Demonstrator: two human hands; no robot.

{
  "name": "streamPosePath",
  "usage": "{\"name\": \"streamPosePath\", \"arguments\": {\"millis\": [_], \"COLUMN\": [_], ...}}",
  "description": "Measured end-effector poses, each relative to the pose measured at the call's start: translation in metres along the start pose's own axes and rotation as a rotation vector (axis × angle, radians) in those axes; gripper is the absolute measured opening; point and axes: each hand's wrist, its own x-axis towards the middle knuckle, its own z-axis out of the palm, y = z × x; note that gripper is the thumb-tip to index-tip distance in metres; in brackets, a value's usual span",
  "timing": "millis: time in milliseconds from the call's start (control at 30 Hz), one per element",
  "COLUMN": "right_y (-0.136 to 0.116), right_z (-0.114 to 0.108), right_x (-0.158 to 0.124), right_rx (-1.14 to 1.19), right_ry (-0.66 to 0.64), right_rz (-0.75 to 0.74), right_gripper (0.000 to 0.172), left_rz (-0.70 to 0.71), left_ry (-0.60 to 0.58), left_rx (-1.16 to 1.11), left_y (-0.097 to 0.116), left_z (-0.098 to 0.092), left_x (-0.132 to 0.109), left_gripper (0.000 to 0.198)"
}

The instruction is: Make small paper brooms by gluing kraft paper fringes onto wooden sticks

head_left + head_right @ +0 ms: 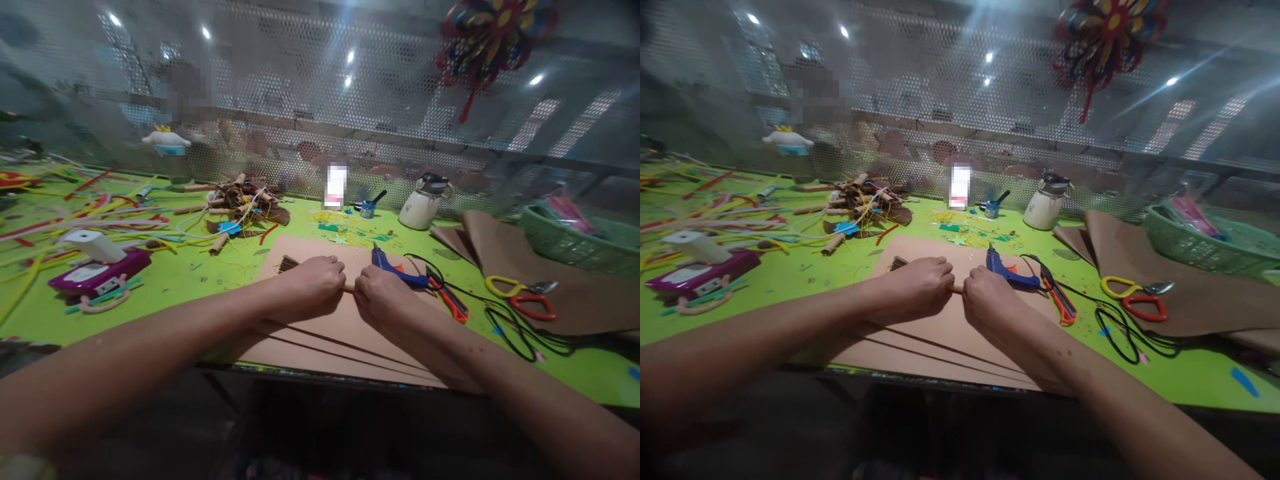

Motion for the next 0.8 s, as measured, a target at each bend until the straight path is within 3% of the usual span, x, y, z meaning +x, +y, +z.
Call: {"name": "streamPosePath", "arguments": {"millis": [133,233,333,400,467,533,633,700,800], "right_y": [-0.004,-0.013,-0.024,-0.031,-0.040,-0.051,-0.073,-0.089,-0.111], "right_z": [-0.010,-0.020,-0.028,-0.034,-0.042,-0.050,-0.060,-0.063,-0.065], "right_x": [-0.008,-0.020,-0.029,-0.035,-0.040,-0.044,-0.051,-0.056,-0.065], "right_rx": [0.101,0.158,0.173,0.143,0.108,0.080,0.049,0.040,0.060], "right_ry": [0.060,0.151,0.215,0.266,0.311,0.341,0.363,0.393,0.467], "right_rz": [0.031,0.042,0.032,0.044,0.062,0.077,0.084,0.089,0.107], "right_gripper": [0.018,0.014,0.014,0.014,0.014,0.015,0.015,0.015,0.015], "left_rz": [0.073,0.099,0.088,0.002,-0.223,-0.585,-0.908,-0.967,-0.925], "left_ry": [-0.043,-0.030,0.065,0.210,0.412,0.607,0.605,0.672,0.817], "left_rx": [0.079,0.123,0.097,-0.019,-0.234,-0.568,-1.288,-1.658,-1.892], "left_y": [-0.004,-0.006,0.003,0.018,0.040,0.064,0.099,0.117,0.135], "left_z": [-0.009,-0.027,-0.053,-0.071,-0.085,-0.089,-0.081,-0.073,-0.070], "left_x": [0.001,-0.001,-0.013,-0.027,-0.046,-0.063,-0.074,-0.070,-0.058], "left_gripper": [0.013,0.015,0.015,0.016,0.025,0.018,0.022,0.026,0.029]}}
